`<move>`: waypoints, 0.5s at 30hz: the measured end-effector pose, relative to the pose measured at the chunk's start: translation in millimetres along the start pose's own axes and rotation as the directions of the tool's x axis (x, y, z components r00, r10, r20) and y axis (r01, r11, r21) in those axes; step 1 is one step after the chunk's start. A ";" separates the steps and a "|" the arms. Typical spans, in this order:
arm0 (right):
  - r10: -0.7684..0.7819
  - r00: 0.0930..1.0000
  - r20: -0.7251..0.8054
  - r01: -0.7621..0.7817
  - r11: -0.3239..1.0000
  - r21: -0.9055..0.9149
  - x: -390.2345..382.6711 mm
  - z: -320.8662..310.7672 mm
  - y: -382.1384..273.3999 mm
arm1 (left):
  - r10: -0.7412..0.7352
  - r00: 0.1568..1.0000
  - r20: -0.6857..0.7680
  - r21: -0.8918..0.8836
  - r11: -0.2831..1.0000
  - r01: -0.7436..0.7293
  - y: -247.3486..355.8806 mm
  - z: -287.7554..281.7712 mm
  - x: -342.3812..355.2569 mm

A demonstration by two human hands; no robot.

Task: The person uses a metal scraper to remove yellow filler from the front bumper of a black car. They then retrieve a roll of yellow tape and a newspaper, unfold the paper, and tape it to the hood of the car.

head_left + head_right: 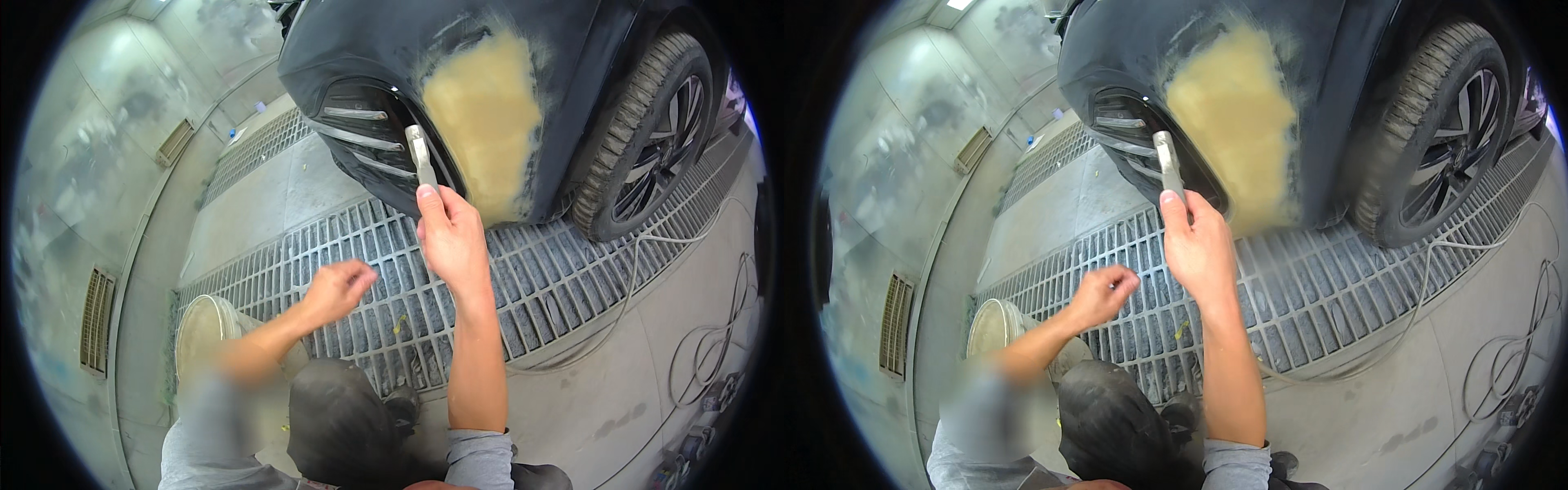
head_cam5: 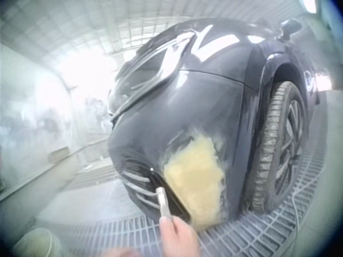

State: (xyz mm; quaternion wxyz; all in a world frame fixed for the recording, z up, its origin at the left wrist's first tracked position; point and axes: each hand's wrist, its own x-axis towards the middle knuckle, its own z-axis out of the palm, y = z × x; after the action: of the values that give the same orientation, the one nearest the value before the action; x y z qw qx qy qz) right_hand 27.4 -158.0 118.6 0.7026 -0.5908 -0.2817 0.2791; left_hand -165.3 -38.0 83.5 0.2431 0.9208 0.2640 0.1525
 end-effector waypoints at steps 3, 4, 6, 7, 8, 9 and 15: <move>0.027 0.998 0.060 -0.031 0.998 0.062 -9.5 -0.2 -17.4 | -0.005 0.973 -0.232 -0.130 0.991 -0.026 28.3 -25.1 48.3; 0.047 0.995 0.082 -0.054 0.995 0.081 -13.1 -0.9 -20.6 | 0.059 0.953 -0.298 -0.238 0.962 -0.134 40.3 -31.2 74.8; 0.011 0.998 0.063 -0.020 0.990 0.137 -21.1 -3.0 -23.2 | 0.028 0.948 -0.316 -0.524 0.828 -0.199 69.0 -39.8 117.7; -0.005 0.999 0.052 -0.004 0.986 0.165 -25.4 -5.4 -23.1 | -0.015 0.942 -0.336 -0.573 0.797 -0.192 85.0 -39.0 133.2; 0.017 0.998 0.056 -0.026 0.986 0.163 -29.1 -8.8 -22.4 | -0.047 0.938 -0.343 -0.609 0.771 -0.184 98.2 -39.4 143.3; 0.035 0.998 0.056 -0.044 0.986 0.162 -32.0 -14.0 -21.7 | -0.131 0.932 -0.339 -0.634 0.763 -0.123 109.0 -39.5 149.4; 0.083 0.996 0.044 -0.090 0.977 0.192 -37.5 -37.3 -10.7 | -0.248 0.885 -0.393 -0.737 0.660 -0.142 103.7 -39.1 173.1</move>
State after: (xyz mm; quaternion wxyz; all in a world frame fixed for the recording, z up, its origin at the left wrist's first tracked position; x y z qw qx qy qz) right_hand 29.4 -211.9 121.3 0.7388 -0.5263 -0.2398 0.3459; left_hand 2.4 -3.6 197.4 0.5341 0.6658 0.2551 0.4542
